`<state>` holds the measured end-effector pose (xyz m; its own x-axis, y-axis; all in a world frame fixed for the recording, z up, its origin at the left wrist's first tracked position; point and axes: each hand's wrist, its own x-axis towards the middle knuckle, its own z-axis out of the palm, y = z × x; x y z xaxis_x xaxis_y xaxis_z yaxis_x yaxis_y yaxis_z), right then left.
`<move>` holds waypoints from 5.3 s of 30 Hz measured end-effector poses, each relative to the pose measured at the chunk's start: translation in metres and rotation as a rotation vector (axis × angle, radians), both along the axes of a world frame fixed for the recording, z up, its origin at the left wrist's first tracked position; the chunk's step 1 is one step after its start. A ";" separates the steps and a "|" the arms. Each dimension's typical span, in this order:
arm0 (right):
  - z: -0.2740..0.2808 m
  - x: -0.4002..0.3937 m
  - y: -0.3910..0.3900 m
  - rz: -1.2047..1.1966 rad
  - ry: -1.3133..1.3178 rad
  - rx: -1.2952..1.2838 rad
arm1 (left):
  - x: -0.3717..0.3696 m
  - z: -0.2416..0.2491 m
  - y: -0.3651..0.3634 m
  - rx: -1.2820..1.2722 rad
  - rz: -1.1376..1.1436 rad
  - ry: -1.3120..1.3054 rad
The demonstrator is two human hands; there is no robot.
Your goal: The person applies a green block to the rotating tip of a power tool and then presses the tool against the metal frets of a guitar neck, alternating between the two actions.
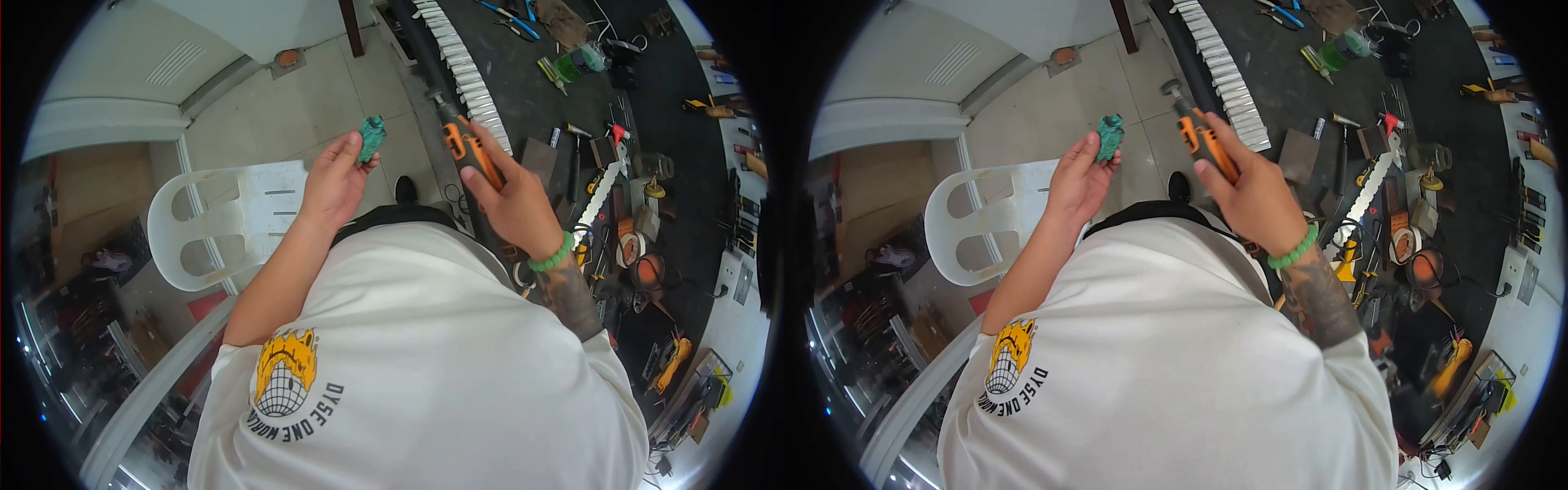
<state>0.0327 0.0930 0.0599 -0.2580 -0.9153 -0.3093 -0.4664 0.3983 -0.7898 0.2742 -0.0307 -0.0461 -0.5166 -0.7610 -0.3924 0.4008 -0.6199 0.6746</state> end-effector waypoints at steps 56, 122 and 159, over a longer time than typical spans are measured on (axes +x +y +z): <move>-0.114 -0.088 -0.009 -0.059 0.529 0.120 | -0.022 -0.024 0.013 0.104 0.108 -0.149; -0.086 -0.036 -0.012 0.086 0.271 -0.029 | -0.009 -0.024 0.012 0.111 0.121 -0.101; -0.029 0.006 -0.013 0.220 0.070 0.036 | -0.019 -0.020 0.008 0.053 0.075 -0.169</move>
<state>0.0387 0.0804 0.0309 -0.0757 -0.9404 -0.3315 -0.5982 0.3088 -0.7394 0.2547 -0.0231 -0.0665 -0.3829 -0.7705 -0.5095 0.3308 -0.6294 0.7032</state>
